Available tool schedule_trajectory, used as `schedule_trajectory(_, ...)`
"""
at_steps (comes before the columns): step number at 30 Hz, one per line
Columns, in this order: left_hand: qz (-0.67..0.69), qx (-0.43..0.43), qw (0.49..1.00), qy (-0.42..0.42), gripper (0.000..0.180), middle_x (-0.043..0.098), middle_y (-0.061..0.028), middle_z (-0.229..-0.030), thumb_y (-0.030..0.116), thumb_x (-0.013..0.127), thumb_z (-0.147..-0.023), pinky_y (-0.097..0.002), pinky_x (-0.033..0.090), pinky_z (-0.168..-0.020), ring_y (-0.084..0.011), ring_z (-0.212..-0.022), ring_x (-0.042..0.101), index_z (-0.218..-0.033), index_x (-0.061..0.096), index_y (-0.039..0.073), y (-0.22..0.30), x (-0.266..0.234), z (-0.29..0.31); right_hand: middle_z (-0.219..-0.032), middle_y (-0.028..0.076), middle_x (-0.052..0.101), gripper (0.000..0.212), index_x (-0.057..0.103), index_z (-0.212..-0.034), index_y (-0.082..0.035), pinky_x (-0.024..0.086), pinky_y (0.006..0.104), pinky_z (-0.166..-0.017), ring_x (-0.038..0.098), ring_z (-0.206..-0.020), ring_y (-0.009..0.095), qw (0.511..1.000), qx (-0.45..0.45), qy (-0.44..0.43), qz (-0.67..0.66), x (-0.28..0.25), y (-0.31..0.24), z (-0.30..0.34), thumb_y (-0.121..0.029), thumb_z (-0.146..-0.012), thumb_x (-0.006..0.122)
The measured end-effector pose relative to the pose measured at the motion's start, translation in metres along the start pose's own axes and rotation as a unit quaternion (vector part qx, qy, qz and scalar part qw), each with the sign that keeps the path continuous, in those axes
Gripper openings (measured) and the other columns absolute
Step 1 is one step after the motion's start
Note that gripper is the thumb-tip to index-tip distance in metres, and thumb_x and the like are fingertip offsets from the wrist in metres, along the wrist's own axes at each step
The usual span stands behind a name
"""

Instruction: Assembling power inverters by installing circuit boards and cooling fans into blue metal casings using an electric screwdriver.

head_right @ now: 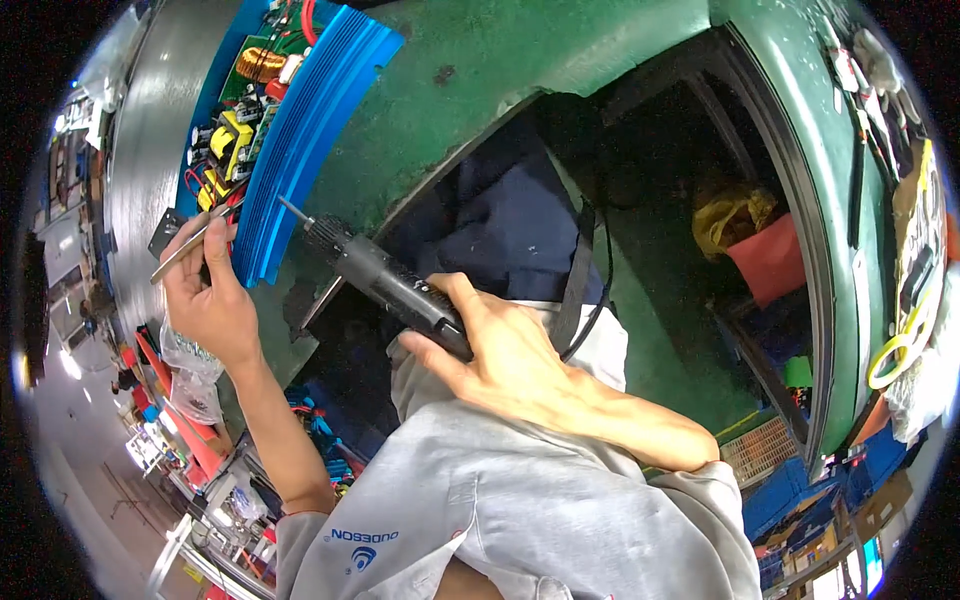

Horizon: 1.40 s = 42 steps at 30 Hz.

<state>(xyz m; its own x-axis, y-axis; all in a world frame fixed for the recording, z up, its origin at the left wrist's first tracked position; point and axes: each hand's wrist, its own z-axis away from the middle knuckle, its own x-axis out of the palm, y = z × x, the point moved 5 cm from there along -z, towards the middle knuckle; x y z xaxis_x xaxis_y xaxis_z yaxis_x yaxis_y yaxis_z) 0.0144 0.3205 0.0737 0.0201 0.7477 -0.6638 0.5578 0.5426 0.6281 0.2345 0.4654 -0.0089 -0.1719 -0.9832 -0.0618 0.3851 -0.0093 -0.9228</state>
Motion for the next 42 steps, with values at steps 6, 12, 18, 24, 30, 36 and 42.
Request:
schedule_trajectory(6, 0.001, 0.006, 1.0, 0.005, 0.02, 0.073, -0.016, -0.099, 0.005, 0.069, -0.097, -0.029, 0.059, -0.083, -0.0184, -0.089, 0.072, -0.112, 0.064, -0.008, -0.001, -0.004, 0.002, -0.08, 0.021, 0.062, 0.042, 0.048, -0.132, 0.004, 0.048, 0.0426, -0.066, 0.062, -0.068, 0.034, 0.999, -0.012, -0.037, -0.035, 0.002, 0.0, -0.001, -0.029, -0.106, 0.048)
schedule_trajectory(12, 0.005, 0.011, 1.0, 0.008, 0.019, 0.073, -0.0155, -0.099, 0.004, 0.069, -0.096, -0.0282, 0.058, -0.08, -0.0175, -0.085, 0.072, -0.112, 0.064, -0.007, -0.003, 0.003, 0.0, -0.077, 0.021, 0.058, 0.04, 0.048, -0.132, 0.004, 0.046, 0.0426, -0.066, 0.059, -0.064, 0.034, 0.998, -0.016, -0.029, -0.053, 0.001, -0.001, -0.006, -0.028, -0.109, 0.04)
schedule_trajectory(18, -0.007, -0.001, 1.0, 0.017, 0.019, 0.074, -0.0145, -0.1, 0.002, 0.069, -0.096, -0.027, 0.058, -0.08, -0.0158, -0.085, 0.072, -0.111, 0.064, -0.007, 0.002, 0.002, -0.007, -0.076, 0.012, 0.06, 0.045, 0.051, -0.13, 0.002, 0.045, 0.0356, -0.068, 0.056, -0.067, 0.021, 0.986, 0.07, -0.105, -0.107, -0.007, -0.016, -0.015, -0.035, -0.111, 0.036)
schedule_trajectory(24, -0.065, 0.074, 0.995, -0.018, 0.016, 0.074, -0.0095, -0.097, 0.0, 0.078, -0.086, -0.0347, 0.054, -0.078, -0.025, -0.086, 0.068, -0.097, 0.068, 0.003, 0.0, -0.004, -0.001, -0.086, 0.008, 0.068, 0.072, 0.059, -0.123, 0.001, 0.045, 0.0268, -0.07, 0.061, -0.075, 0.014, 0.911, 0.15, -0.156, -0.351, 0.015, 0.019, -0.011, -0.061, -0.107, 0.027)
schedule_trajectory(30, -0.002, 0.097, 0.995, -0.033, 0.025, 0.076, -0.0104, -0.094, -0.007, 0.077, -0.082, -0.0314, 0.053, -0.071, -0.0242, -0.08, 0.068, -0.101, 0.065, 0.003, 0.01, -0.007, -0.007, -0.078, 0.014, 0.064, 0.091, 0.054, -0.132, 0.006, 0.046, 0.0302, -0.063, 0.059, -0.069, 0.019, 0.889, 0.223, -0.191, -0.353, 0.009, 0.015, 0.0, -0.074, -0.099, 0.028)
schedule_trajectory(36, 0.016, 0.083, 0.995, -0.06, 0.031, 0.077, -0.0048, -0.096, -0.004, 0.079, -0.081, -0.0317, 0.049, -0.073, -0.0192, -0.076, 0.069, -0.105, 0.065, 0.009, 0.003, -0.01, -0.015, -0.069, 0.014, 0.062, 0.093, 0.056, -0.129, 0.009, 0.044, 0.0327, -0.057, 0.056, -0.06, 0.021, 0.853, 0.26, -0.203, -0.405, 0.007, 0.007, -0.001, -0.075, -0.098, 0.033)
schedule_trajectory(42, 0.012, 0.094, 0.992, -0.086, 0.033, 0.078, -0.003, -0.096, 0.001, 0.082, -0.079, -0.0306, 0.047, -0.072, -0.0175, -0.071, 0.069, -0.105, 0.065, 0.012, -0.001, -0.009, -0.021, -0.068, 0.015, 0.06, 0.098, 0.056, -0.127, 0.011, 0.043, 0.0329, -0.055, 0.054, -0.058, 0.021, 0.859, 0.267, -0.174, -0.4, 0.008, 0.001, -0.004, -0.079, -0.093, 0.037)
